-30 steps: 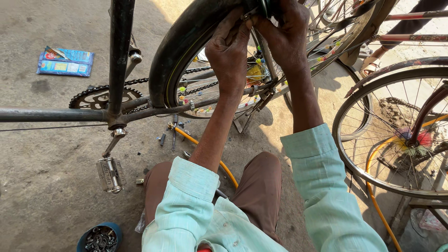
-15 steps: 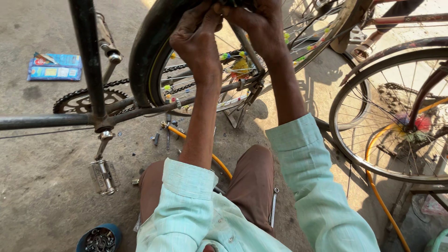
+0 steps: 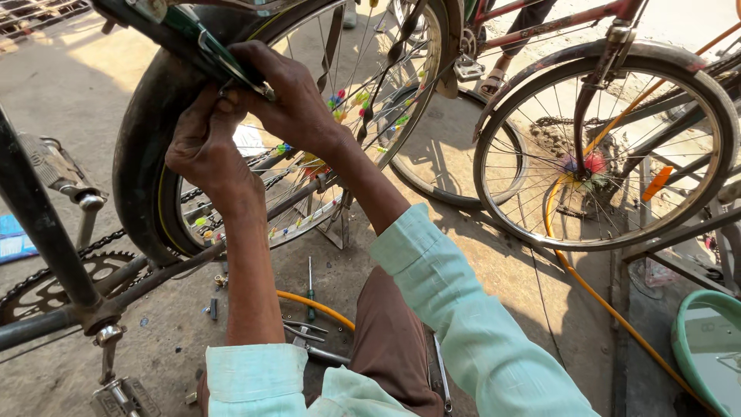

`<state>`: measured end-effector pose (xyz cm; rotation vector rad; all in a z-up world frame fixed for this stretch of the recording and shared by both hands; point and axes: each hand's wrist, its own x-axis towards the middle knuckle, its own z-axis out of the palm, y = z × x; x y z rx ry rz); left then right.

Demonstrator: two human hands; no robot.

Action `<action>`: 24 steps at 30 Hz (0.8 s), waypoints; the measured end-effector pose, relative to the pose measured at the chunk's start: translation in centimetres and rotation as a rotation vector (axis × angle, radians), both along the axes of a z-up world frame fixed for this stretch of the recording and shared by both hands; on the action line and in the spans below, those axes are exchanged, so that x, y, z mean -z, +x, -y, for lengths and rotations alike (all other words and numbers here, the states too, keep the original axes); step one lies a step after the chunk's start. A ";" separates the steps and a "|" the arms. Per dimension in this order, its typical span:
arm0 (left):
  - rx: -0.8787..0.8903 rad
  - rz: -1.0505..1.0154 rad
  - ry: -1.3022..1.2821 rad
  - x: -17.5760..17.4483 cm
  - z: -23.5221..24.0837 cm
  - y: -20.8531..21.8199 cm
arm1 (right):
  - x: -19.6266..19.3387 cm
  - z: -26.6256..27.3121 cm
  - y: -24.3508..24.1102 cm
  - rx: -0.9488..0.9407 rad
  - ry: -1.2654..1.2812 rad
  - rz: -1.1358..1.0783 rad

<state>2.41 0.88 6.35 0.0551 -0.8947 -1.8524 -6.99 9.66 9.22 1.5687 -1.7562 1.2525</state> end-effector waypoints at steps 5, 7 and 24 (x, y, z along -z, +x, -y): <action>-0.003 0.029 -0.096 -0.1 0.0 1.1 | 0.8 1.2 -0.3 0.075 -0.003 -0.024; -0.019 0.056 -0.133 -0.2 0.0 1.3 | 1.1 1.6 -0.5 0.100 -0.002 -0.012; 0.008 0.038 -0.150 -0.3 -0.3 2.0 | 1.3 1.3 -0.4 0.046 -0.040 -0.014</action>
